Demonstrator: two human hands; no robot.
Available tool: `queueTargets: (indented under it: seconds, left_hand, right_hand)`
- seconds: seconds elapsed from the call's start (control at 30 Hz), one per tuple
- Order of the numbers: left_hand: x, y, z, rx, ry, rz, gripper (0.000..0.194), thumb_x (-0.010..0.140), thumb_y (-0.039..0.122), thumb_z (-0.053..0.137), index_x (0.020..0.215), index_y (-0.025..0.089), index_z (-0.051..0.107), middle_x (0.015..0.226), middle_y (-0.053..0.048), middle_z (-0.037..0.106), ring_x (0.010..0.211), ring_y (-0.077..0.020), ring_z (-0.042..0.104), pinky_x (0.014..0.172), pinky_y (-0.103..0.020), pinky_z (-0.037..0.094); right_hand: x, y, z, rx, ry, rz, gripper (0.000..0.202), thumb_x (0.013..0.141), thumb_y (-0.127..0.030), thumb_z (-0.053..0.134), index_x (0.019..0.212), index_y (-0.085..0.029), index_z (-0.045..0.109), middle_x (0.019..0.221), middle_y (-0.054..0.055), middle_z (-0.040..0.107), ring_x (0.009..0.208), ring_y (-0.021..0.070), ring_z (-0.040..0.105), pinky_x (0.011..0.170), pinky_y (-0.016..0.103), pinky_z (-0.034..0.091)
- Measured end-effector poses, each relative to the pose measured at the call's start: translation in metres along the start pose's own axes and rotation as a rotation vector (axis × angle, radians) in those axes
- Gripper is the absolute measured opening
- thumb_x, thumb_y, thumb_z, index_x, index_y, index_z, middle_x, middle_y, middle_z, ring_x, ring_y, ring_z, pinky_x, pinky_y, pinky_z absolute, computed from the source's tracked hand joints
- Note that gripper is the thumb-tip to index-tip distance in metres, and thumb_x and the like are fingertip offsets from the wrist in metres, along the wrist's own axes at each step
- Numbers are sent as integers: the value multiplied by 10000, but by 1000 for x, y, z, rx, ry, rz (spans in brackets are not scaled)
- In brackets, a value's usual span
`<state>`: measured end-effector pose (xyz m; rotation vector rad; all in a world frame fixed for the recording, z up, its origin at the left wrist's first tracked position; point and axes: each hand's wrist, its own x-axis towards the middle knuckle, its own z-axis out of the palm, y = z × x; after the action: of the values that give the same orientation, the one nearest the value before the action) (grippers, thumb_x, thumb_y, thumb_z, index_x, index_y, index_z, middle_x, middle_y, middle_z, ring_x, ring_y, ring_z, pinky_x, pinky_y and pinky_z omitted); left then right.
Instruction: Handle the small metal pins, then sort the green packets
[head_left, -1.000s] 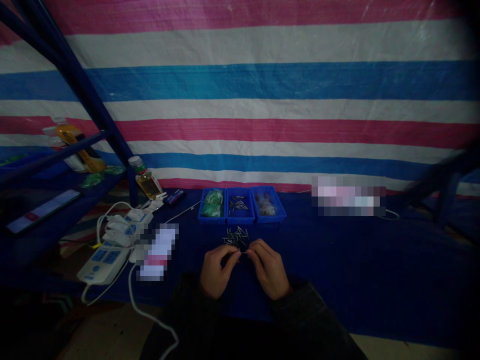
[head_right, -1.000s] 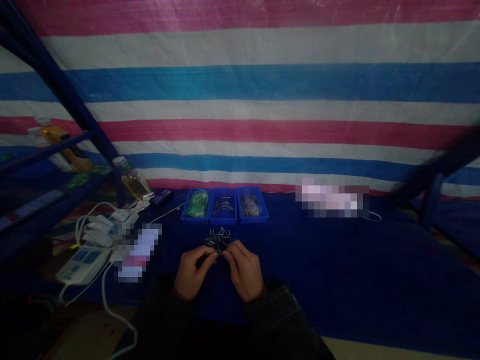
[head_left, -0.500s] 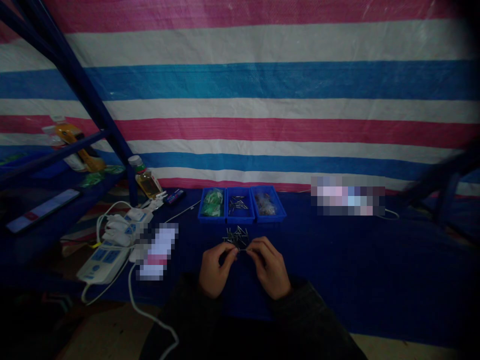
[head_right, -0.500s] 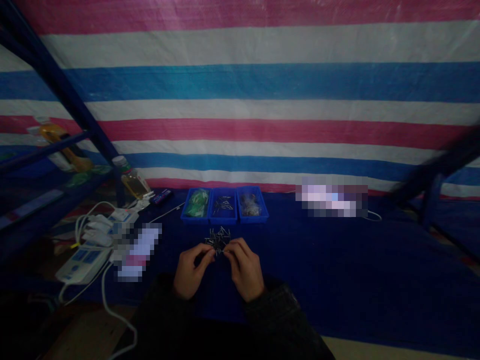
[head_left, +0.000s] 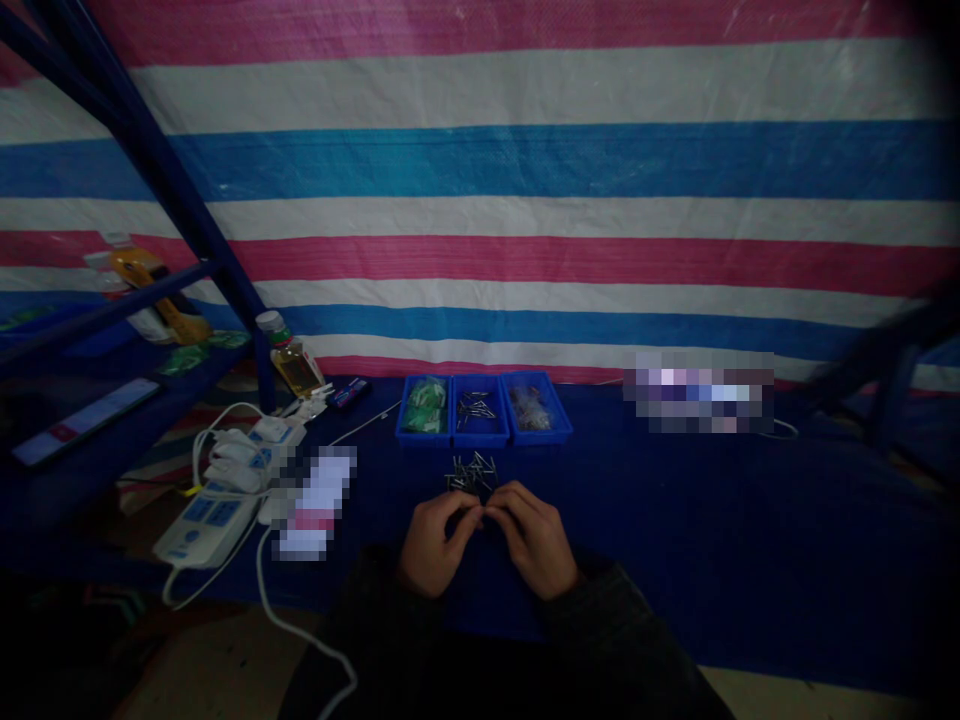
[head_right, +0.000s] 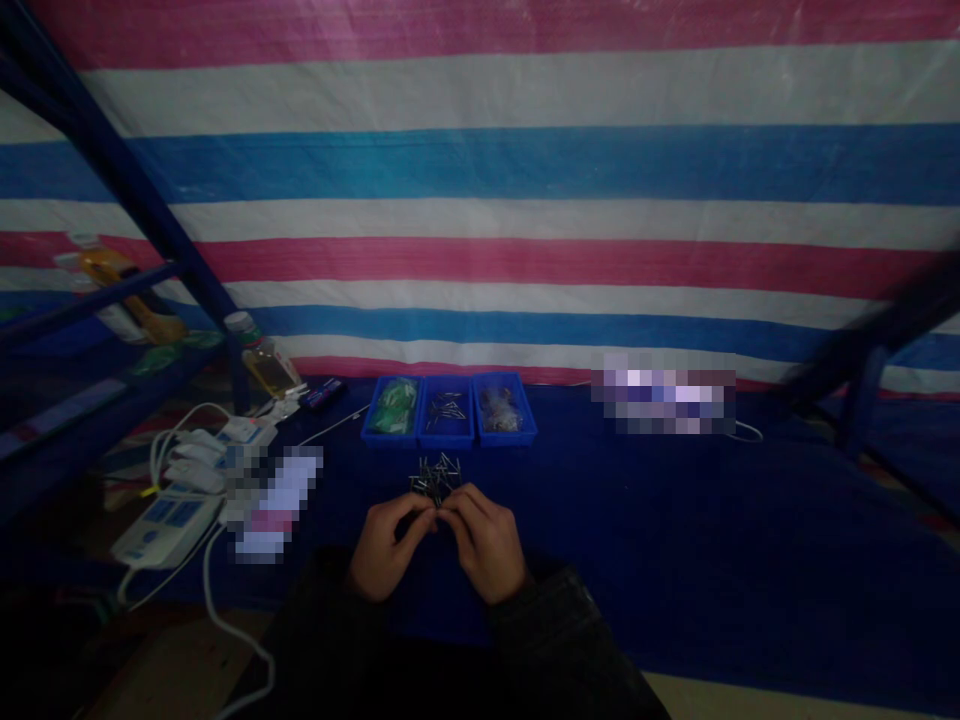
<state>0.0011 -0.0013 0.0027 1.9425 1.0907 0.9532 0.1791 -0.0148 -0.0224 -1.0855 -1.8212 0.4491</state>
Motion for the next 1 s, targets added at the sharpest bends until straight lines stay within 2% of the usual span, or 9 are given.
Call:
queueTargets:
  seconds: [0.17, 0.5, 1.0]
  left_hand:
    - [0, 0, 1, 11, 37, 0, 210, 980, 258, 572, 841, 183, 711, 810, -38, 740, 778, -177, 689, 762, -269, 498]
    - [2, 1, 1, -20, 146, -58, 212, 976, 295, 588, 848, 190, 720, 782, -23, 747, 747, -174, 689, 737, -257, 500]
    - [2, 3, 0, -36, 157, -76, 185, 975, 272, 601, 860, 185, 716, 774, -14, 734, 735, -164, 694, 728, -252, 495]
  right_hand:
    - [0, 1, 0, -40, -26, 31, 254, 1034, -188, 461, 826, -221, 602, 789, 28, 633, 717, 169, 636, 705, 282, 507]
    - [1, 3, 0, -22, 91, 35, 159, 1013, -180, 489, 973, -227, 635, 931, 60, 666, 834, 196, 672, 760, 307, 552]
    - [0, 6, -1, -17, 153, 56, 164, 1007, -179, 521, 991, -234, 675, 969, 64, 691, 885, 209, 692, 801, 335, 562]
